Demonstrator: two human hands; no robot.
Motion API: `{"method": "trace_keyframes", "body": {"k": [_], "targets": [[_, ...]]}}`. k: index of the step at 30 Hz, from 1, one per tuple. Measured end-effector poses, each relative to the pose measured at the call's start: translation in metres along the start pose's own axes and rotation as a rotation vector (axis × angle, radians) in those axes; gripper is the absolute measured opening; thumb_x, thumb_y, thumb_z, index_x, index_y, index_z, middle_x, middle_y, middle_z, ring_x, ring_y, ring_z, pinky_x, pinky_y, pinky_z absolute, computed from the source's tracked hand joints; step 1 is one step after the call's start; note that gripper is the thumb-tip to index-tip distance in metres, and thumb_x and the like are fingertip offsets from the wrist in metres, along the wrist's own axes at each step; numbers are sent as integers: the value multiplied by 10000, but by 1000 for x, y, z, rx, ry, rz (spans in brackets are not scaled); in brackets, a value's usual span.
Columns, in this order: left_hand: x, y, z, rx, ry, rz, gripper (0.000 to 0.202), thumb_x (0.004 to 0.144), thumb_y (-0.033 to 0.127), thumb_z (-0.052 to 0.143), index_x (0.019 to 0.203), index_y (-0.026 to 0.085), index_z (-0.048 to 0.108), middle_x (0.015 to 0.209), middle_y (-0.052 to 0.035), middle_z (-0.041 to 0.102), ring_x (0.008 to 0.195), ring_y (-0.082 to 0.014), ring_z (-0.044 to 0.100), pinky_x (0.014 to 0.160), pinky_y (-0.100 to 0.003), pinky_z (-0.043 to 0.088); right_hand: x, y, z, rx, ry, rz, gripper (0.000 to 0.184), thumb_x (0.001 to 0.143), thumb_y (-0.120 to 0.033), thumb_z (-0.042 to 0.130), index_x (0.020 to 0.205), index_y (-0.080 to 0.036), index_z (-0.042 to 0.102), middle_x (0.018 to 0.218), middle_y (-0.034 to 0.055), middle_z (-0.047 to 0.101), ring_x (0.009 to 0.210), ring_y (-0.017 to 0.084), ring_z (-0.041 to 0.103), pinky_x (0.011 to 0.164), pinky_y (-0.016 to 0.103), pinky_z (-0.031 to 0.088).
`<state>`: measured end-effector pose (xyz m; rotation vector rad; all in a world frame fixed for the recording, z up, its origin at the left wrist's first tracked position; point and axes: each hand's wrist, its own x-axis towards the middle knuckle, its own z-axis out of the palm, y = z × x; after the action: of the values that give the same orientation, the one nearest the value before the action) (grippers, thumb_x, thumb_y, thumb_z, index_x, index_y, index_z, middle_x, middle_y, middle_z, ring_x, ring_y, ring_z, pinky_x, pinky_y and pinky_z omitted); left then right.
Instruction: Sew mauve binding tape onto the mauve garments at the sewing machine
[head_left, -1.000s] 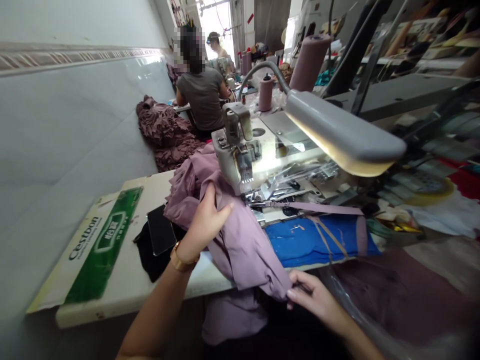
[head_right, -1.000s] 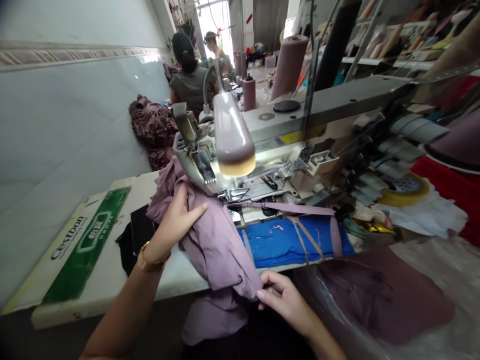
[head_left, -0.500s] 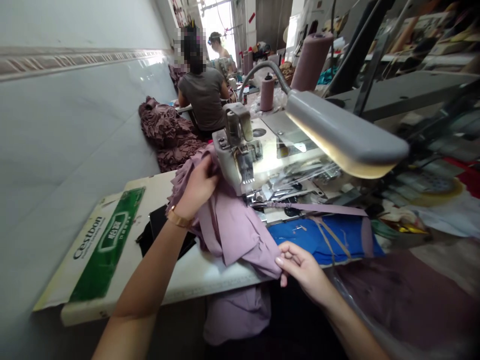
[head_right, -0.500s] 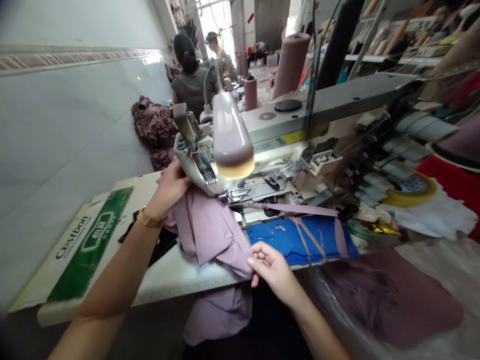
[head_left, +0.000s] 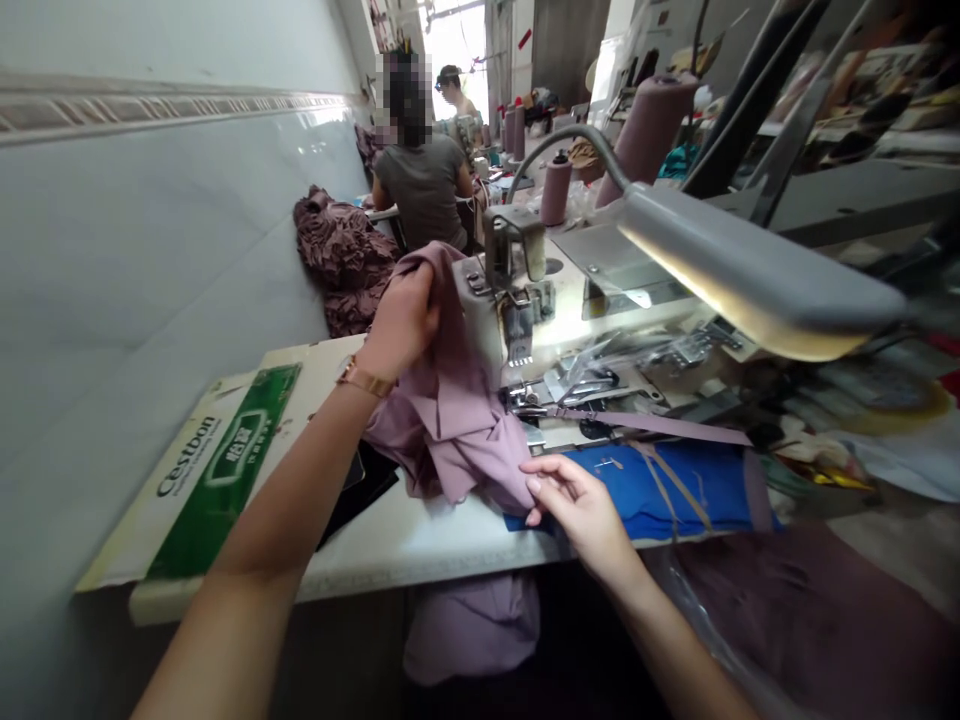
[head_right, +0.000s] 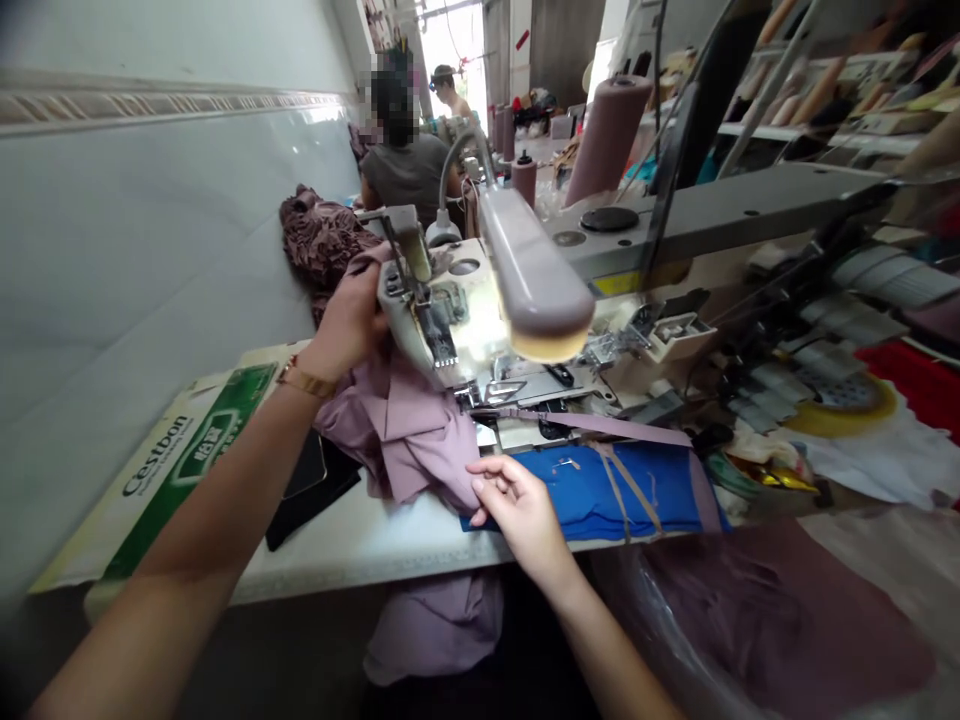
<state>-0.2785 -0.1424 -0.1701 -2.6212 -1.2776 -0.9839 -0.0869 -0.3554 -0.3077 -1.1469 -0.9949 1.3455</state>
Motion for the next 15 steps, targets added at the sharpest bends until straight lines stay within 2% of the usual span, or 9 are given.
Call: {"method": "trace_keyframes", "body": {"k": [3,5,7,8,9,11,15], "targets": [[-55,37,1,90,49,6,334,864,105,503,1188,119,582,1273,-154,566,1260,-309,465,1071,-546,384,-2,3,-2,-26,-8,26,287,803,-419,711,914,-159,661,685,-14,618,577,138,653,595,251,516],[-104,69,7,79,124,93,362,871,61,449,1209,115,567,1208,-150,591,1199,-287,507,1026,-510,429,-6,6,-5,-30,-21,36,281,797,-416,717,903,-161,669,723,-7,630,589,136,652,602,250,520],[-148,94,16,-30,20,333,349,861,65,476,1195,101,570,1118,-140,628,1098,-256,553,972,-439,474,-9,6,-7,-43,-42,35,267,799,-410,716,892,-163,672,741,-3,636,589,131,648,601,247,522],[-164,103,21,-65,-50,361,361,869,83,486,1222,89,558,1122,-145,629,1094,-255,552,967,-427,478,-9,6,-8,-51,-50,27,261,803,-407,711,892,-165,673,752,0,641,596,132,648,605,247,525],[-174,109,24,-96,-116,358,371,880,109,495,1246,82,547,1132,-151,625,1095,-256,547,963,-420,480,-9,5,-8,-61,-56,17,258,809,-407,704,897,-167,674,762,4,646,606,135,650,612,250,530],[-181,111,28,-117,-202,249,381,912,181,499,1282,94,537,1173,-167,601,1121,-274,527,959,-437,481,-6,2,-9,-96,-56,-9,256,821,-409,687,908,-168,676,780,15,660,622,142,652,624,259,540],[-164,102,28,-104,-251,68,322,951,324,488,1201,154,603,1204,-164,562,1143,-296,498,963,-469,473,7,-2,-7,-249,13,-102,247,850,-391,646,959,-173,689,834,43,693,671,158,648,636,264,545]]}}
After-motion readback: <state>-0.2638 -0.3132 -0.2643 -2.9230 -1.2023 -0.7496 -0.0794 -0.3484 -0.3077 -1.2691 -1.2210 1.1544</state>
